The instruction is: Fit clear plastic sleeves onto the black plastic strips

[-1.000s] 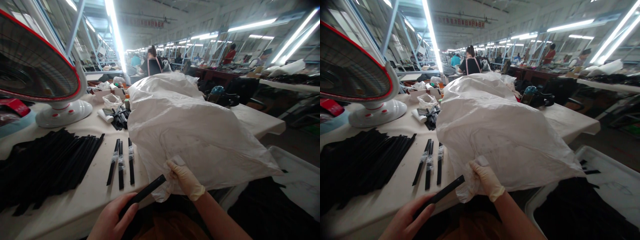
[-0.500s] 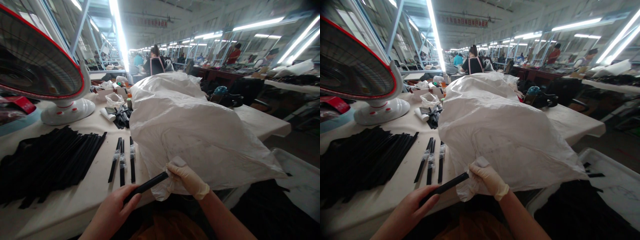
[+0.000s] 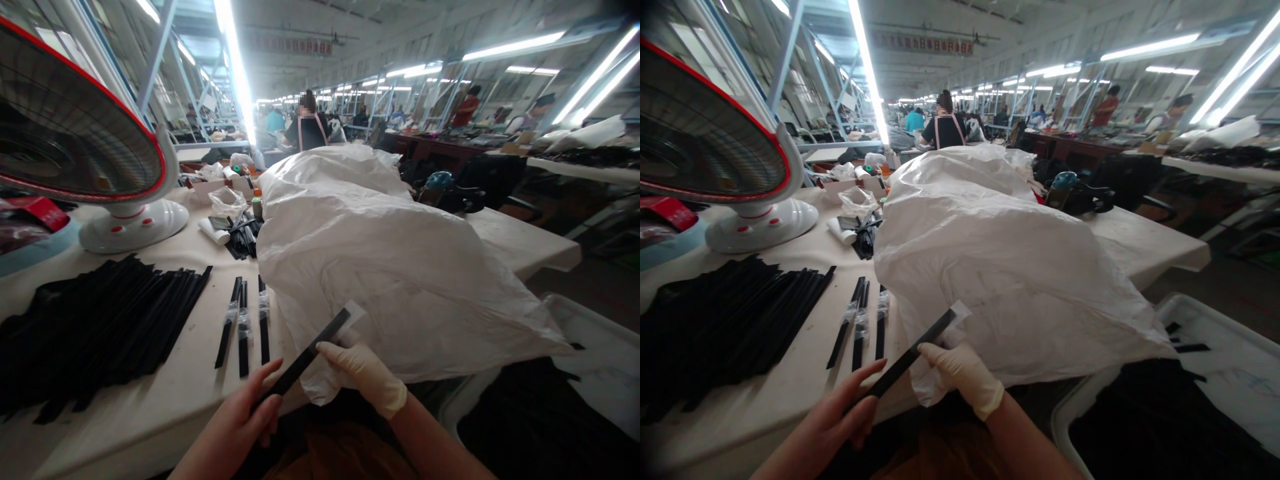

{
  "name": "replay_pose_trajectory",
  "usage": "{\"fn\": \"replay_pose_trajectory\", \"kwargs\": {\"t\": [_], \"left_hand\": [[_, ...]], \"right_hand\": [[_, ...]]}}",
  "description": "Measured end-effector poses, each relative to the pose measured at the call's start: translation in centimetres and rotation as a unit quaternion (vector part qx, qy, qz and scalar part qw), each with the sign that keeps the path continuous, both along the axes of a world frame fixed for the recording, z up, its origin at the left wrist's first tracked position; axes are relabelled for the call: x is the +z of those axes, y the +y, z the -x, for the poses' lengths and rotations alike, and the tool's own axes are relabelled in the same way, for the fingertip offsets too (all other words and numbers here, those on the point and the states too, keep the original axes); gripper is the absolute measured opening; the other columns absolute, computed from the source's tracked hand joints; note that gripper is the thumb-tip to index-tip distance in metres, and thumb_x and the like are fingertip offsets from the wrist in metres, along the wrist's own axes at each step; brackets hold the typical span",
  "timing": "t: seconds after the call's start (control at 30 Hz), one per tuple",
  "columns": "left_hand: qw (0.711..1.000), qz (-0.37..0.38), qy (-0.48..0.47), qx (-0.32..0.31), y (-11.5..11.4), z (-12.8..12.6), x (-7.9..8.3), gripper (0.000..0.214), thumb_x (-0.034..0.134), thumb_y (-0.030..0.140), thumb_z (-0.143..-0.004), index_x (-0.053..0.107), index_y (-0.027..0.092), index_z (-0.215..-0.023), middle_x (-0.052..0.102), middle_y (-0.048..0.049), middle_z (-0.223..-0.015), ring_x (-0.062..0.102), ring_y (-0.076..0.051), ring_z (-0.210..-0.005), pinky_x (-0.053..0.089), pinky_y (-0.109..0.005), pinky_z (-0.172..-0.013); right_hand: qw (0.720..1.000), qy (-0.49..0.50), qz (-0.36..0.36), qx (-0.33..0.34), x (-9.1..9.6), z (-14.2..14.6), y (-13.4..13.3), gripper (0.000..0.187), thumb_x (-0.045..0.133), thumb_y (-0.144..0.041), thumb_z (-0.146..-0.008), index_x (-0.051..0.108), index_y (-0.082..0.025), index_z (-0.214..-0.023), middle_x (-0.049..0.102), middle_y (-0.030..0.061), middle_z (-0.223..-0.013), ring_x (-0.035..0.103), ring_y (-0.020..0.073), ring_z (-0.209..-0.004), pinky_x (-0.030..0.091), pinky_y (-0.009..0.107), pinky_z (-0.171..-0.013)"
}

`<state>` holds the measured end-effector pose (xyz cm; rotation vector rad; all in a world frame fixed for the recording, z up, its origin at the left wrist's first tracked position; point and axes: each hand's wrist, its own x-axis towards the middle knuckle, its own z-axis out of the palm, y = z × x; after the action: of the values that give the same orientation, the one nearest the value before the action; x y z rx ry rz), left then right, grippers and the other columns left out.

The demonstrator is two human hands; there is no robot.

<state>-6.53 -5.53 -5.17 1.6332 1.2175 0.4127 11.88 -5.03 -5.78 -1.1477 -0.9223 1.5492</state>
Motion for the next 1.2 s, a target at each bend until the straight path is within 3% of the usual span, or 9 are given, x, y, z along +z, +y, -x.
{"fn": "replay_pose_trajectory", "kwargs": {"t": [0.13, 0.23, 0.33, 0.5, 0.63, 0.8, 0.97, 1.1, 1.2], "left_hand": [[0.994, -0.034, -0.035, 0.096, -0.5, 0.2, 0.9, 0.05, 0.037, 0.051, -0.085, 0.049, 0.015, -0.117, 0.038, 0.0086, -0.051, 0.039, -0.011, -0.044, 0.031, -0.021, -0.043], [0.985, -0.093, -0.006, 0.143, -1.0, 0.3, 1.3, 0.035, 0.047, 0.05, -0.08, 0.061, 0.02, -0.088, 0.047, 0.0058, -0.054, 0.043, -0.012, -0.049, 0.033, -0.022, -0.047], [0.972, -0.138, 0.005, 0.188, -1.3, -0.3, 0.8, 0.032, 0.048, 0.049, -0.079, 0.058, 0.022, -0.092, 0.048, 0.0068, -0.052, 0.046, -0.013, -0.048, 0.036, -0.023, -0.048], [0.97, -0.15, -0.009, 0.193, -1.3, -0.9, -0.1, 0.029, 0.05, 0.048, -0.078, 0.058, 0.022, -0.086, 0.06, 0.0039, -0.059, 0.056, -0.015, -0.055, 0.043, -0.024, -0.053], [0.955, -0.181, -0.017, 0.235, -1.8, -0.7, -0.5, 0.029, 0.054, 0.049, -0.075, 0.061, 0.022, -0.083, 0.063, 0.0031, -0.06, 0.059, -0.016, -0.057, 0.047, -0.025, -0.057], [0.944, -0.202, -0.017, 0.261, -2.2, 0.4, -2.2, 0.037, 0.053, 0.053, -0.076, 0.06, 0.019, -0.088, 0.069, -0.0033, -0.074, 0.064, -0.019, -0.066, 0.05, -0.029, -0.06], [0.924, -0.185, -0.011, 0.335, 2.1, 2.8, -3.7, 0.046, 0.045, 0.051, -0.082, 0.051, 0.013, -0.108, 0.06, 0.0003, -0.065, 0.06, -0.017, -0.056, 0.047, -0.027, -0.051], [0.929, -0.197, 0.035, 0.31, 7.6, 2.6, -3.8, 0.034, 0.046, 0.029, -0.083, 0.052, 0.011, -0.111, 0.067, -0.0095, -0.084, 0.065, -0.022, -0.077, 0.05, -0.035, -0.071], [0.933, -0.221, 0.05, 0.281, 8.7, 1.4, -2.7, 0.03, 0.053, 0.026, -0.078, 0.058, 0.012, -0.104, 0.062, -0.016, -0.108, 0.055, -0.028, -0.105, 0.041, -0.041, -0.09]], "right_hand": [[0.996, -0.003, 0.005, 0.094, 0.8, 0.7, -0.5, 0.03, 0.071, -0.044, -0.065, 0.072, -0.018, -0.08, 0.064, 0.0021, -0.072, 0.057, 0.0172, -0.069, 0.044, 0.031, -0.071], [0.997, 0.069, 0.016, 0.014, 0.9, 0.8, -0.7, 0.038, 0.071, -0.05, -0.063, 0.071, -0.018, -0.083, 0.06, 0.0003, -0.069, 0.052, 0.0127, -0.062, 0.042, 0.026, -0.062], [0.984, 0.132, 0.046, -0.108, 0.1, 1.8, -0.8, 0.038, 0.068, -0.052, -0.066, 0.069, -0.016, -0.08, 0.055, -0.0015, -0.064, 0.045, 0.0085, -0.055, 0.037, 0.022, -0.052], [0.976, 0.196, 0.076, -0.049, -0.7, 2.8, -1.1, 0.044, 0.071, -0.053, -0.062, 0.07, -0.015, -0.084, 0.053, -0.0024, -0.057, 0.042, 0.0069, -0.049, 0.034, 0.02, -0.048], [0.954, 0.267, 0.07, -0.121, -0.3, 2.7, -1.0, 0.046, 0.067, -0.057, -0.064, 0.07, -0.016, -0.085, 0.035, -0.0084, -0.043, 0.028, 0.0041, -0.04, 0.025, 0.018, -0.04], [0.965, 0.223, 0.135, -0.042, -0.9, 4.7, -1.5, 0.035, 0.071, -0.05, -0.063, 0.067, -0.016, -0.071, 0.041, -0.0069, -0.046, 0.032, 0.0041, -0.041, 0.025, 0.019, -0.04], [0.955, 0.272, 0.085, -0.08, -1.0, 2.3, 0.3, 0.026, 0.074, -0.041, -0.063, 0.069, -0.019, -0.075, 0.054, -0.0062, -0.051, 0.047, 0.0061, -0.046, 0.039, 0.019, -0.048], [0.961, 0.253, 0.065, -0.092, -1.2, 1.4, 2.1, 0.029, 0.071, -0.043, -0.066, 0.071, -0.018, -0.081, 0.07, 0.0028, -0.081, 0.063, 0.0141, -0.077, 0.047, 0.024, -0.07], [0.964, 0.22, 0.078, -0.127, -1.3, 1.3, 2.7, 0.031, 0.071, -0.045, -0.065, 0.071, -0.016, -0.074, 0.07, 0.0039, -0.077, 0.063, 0.0148, -0.072, 0.047, 0.026, -0.068]]}}
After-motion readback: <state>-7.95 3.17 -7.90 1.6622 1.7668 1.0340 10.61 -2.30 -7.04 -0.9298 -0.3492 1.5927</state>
